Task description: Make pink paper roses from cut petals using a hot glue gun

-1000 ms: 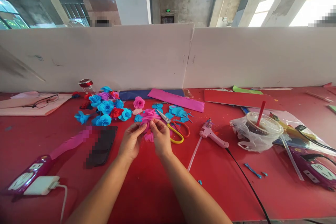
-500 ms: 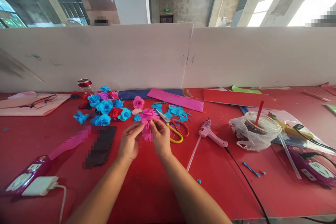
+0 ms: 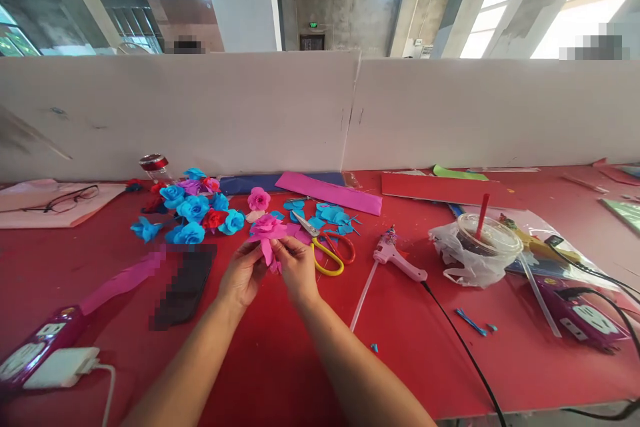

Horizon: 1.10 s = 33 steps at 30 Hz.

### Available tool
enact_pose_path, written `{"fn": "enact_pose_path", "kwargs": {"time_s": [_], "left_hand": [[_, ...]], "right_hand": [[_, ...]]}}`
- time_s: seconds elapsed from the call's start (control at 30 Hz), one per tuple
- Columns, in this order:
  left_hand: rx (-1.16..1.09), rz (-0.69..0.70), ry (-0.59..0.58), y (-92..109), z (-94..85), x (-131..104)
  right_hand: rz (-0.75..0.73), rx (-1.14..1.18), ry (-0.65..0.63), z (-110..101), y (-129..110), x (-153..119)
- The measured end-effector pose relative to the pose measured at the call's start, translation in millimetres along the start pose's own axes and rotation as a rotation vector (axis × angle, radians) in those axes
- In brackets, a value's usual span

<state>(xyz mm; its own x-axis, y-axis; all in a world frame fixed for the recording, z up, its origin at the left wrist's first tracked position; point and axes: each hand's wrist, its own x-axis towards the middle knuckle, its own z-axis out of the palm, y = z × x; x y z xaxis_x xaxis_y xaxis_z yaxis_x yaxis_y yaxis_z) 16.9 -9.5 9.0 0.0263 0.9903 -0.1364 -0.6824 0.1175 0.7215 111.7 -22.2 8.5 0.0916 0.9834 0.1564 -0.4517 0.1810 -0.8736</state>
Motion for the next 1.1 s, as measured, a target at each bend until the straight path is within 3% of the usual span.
{"fn": "enact_pose_path", "kwargs": {"time_s": [0.23, 0.67, 0.87, 1.1], "left_hand": [[0.074, 0.015, 0.023, 3.1, 2.6, -2.1], [0.081, 0.053, -0.002, 5.1, -3.9, 1.7], [0.122, 0.055, -0.021, 7.2, -1.2, -1.6], [0.201, 0.154, 0.009, 5.9, 4.2, -4.4]], "right_hand": [[-0.008, -0.051, -0.024, 0.0, -2.0, -0.1], [-0.176, -0.243, -0.123, -2.7, -8.0, -2.8], [-0.197, -0.372, -0.08, -3.3, -4.9, -1.4], [-0.285, -0.515, -0.005, -3.4, -5.8, -2.4]]}}
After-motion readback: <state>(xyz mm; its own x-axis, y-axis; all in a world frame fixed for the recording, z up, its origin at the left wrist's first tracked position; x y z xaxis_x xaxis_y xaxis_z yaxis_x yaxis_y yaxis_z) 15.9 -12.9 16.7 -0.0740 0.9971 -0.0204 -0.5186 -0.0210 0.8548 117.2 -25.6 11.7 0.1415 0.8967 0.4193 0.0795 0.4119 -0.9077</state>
